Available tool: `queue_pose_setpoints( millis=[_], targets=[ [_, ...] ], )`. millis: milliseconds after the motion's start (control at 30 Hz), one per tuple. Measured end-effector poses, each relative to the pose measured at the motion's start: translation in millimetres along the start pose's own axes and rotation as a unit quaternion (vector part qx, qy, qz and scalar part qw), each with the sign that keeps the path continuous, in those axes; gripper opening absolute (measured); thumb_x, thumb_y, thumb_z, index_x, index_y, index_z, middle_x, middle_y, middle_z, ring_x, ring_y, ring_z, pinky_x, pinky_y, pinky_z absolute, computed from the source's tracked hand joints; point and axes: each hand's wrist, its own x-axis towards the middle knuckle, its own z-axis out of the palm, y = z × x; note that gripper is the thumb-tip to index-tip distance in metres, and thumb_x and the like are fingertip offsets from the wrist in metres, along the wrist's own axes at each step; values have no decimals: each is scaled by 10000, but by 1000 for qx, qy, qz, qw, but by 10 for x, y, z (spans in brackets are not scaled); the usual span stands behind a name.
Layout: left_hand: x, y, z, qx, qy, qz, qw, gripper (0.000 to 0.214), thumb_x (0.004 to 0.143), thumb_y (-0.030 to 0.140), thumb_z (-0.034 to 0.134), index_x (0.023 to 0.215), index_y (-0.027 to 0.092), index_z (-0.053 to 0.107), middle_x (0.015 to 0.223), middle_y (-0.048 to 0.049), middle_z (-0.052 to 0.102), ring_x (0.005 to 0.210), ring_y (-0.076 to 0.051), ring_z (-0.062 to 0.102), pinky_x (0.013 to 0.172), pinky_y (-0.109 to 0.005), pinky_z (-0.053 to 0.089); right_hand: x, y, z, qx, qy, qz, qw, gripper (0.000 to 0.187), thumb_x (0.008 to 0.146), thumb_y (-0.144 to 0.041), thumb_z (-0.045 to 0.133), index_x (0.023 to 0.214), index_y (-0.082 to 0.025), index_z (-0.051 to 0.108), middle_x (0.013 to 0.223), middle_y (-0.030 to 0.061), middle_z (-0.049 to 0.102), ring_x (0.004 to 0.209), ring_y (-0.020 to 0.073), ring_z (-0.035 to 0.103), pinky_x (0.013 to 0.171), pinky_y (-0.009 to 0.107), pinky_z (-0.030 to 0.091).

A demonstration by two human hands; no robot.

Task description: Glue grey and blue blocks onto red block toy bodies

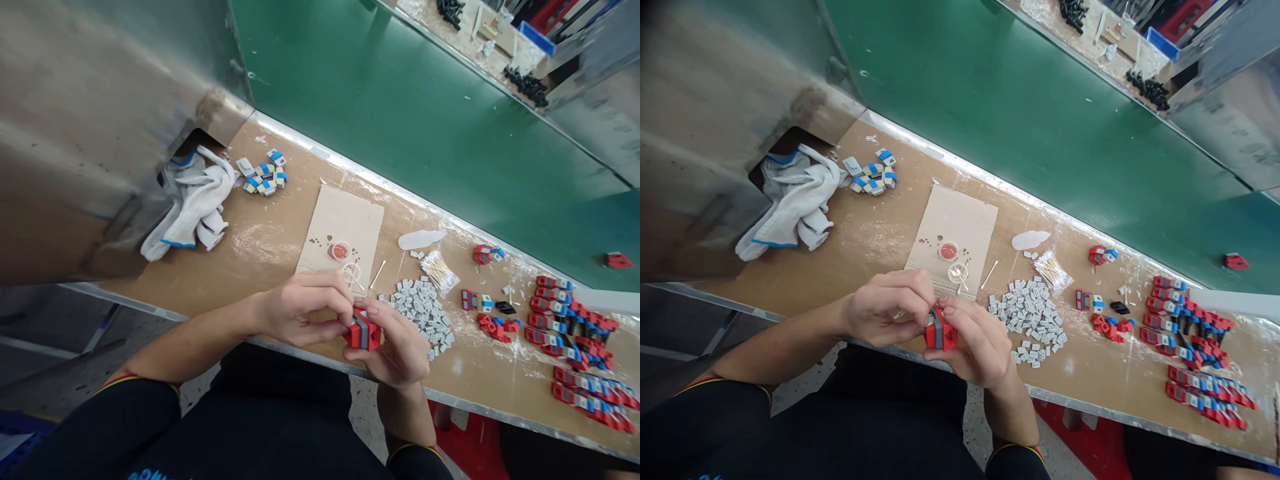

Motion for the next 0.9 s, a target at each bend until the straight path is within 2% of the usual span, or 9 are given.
queue_pose_setpoints(
  millis=[233,433,700,900],
  targets=[
    [-20,7,21,-4,-2,-1,1000,61,1022,164,643,966,171,620,866,-84,727,831,-153,738,755,-232,639,12,-17,-15,-16,-2,-18,1000,576,998,-333,725,1516,-135,569,1144,167,825,1076,260,825,840,378,743],
    [-7,9,12,-28,-6,-19,999,61,1011,175,675,973,182,628,864,-73,723,844,-156,736,748,-231,641,-3,-4,-21,-25,1,-22,999,584,1011,-343,705,1546,-176,540,1154,155,828,1069,261,829,799,391,749],
    [-7,15,9,-26,-12,-15,999,54,1004,176,683,978,174,636,874,-84,723,834,-158,736,751,-228,641,-35,-17,-16,-7,7,-17,1000,651,934,-313,801,1522,-161,566,1198,169,821,1063,281,829,819,409,749],
    [-10,38,8,-13,-18,-13,1000,68,975,128,684,982,179,639,873,-84,736,805,-163,744,741,-238,650,-1,-45,-21,-1,-4,-5,1000,615,982,-386,733,1531,-170,558,1156,149,828,1053,278,830,813,407,748]
  ],
)
